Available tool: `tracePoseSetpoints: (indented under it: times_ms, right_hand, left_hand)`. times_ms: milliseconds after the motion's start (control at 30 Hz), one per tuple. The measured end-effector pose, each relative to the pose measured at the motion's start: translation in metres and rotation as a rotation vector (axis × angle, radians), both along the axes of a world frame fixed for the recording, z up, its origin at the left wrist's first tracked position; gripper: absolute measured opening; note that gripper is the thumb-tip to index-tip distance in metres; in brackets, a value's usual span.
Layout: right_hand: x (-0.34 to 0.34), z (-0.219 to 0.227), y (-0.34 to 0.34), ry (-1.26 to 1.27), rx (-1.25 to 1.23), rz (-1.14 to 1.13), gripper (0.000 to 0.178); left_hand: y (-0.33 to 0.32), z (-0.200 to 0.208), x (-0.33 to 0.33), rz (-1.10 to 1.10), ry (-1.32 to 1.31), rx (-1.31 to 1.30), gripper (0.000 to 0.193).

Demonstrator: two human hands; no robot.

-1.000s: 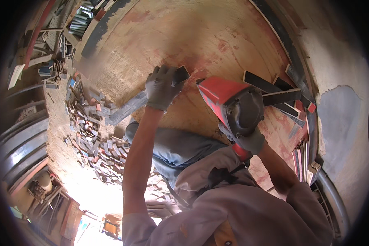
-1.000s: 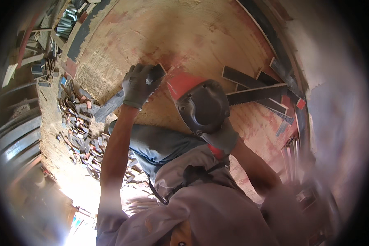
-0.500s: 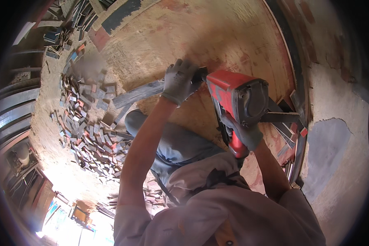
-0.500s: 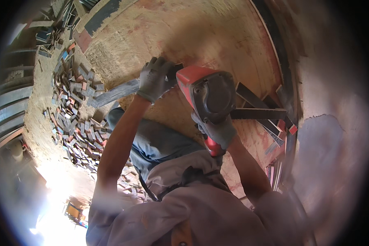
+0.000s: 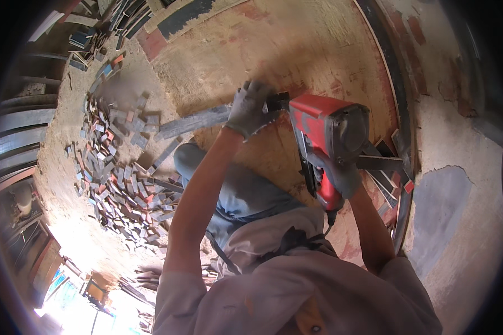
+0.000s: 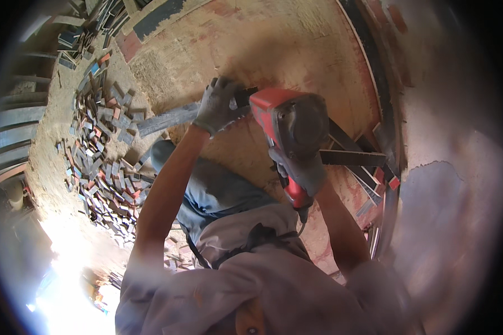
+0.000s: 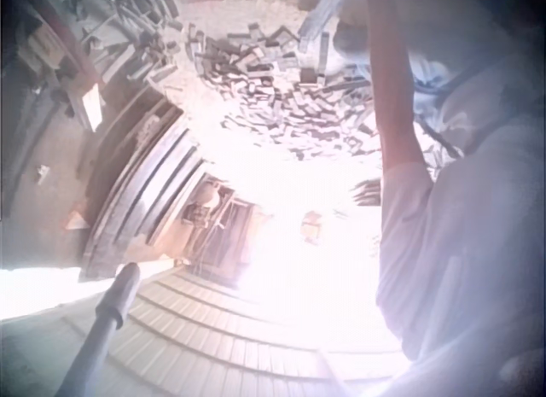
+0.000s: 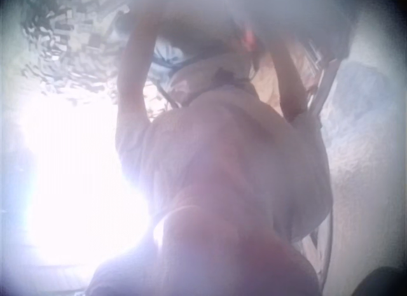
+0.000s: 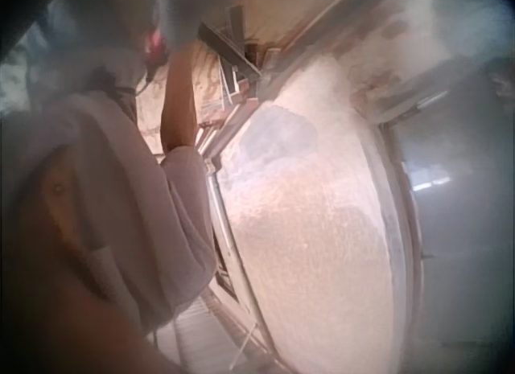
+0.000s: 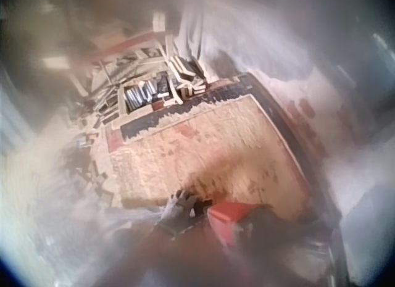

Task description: The person sits on the floor and uses a red nail gun to fasten small wooden pieces together. They repeatedly pick up pieces, align them, and drive nails into them. Later, the person stands and places the assembled pieces onto a metal table.

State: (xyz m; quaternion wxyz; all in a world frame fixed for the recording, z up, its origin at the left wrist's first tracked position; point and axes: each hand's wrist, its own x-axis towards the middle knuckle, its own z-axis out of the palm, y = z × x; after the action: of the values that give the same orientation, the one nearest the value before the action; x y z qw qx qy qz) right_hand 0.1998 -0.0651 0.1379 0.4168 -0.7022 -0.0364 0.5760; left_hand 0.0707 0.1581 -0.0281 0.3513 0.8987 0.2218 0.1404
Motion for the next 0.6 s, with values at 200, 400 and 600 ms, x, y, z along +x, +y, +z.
tracePoseSetpoints:
  times_ms: [200,400,600]
  right_hand:
    - [-0.011,-0.018,-0.015,-0.087,-0.014,0.042,0.018]
    - [-0.032,-0.055,-0.106,0.103,0.146,-0.201,0.035]
    - [-0.062,0.023,-0.140,-0.795,-0.097,0.454,0.083]
  left_hand:
    - [0.000,0.007,-0.023,0.037,0.011,0.089,0.088]
    - [0.035,0.030,-0.090,0.130,0.271,0.217,0.067]
    - [0.040,0.042,-0.104,-0.050,0.157,0.319,0.042]
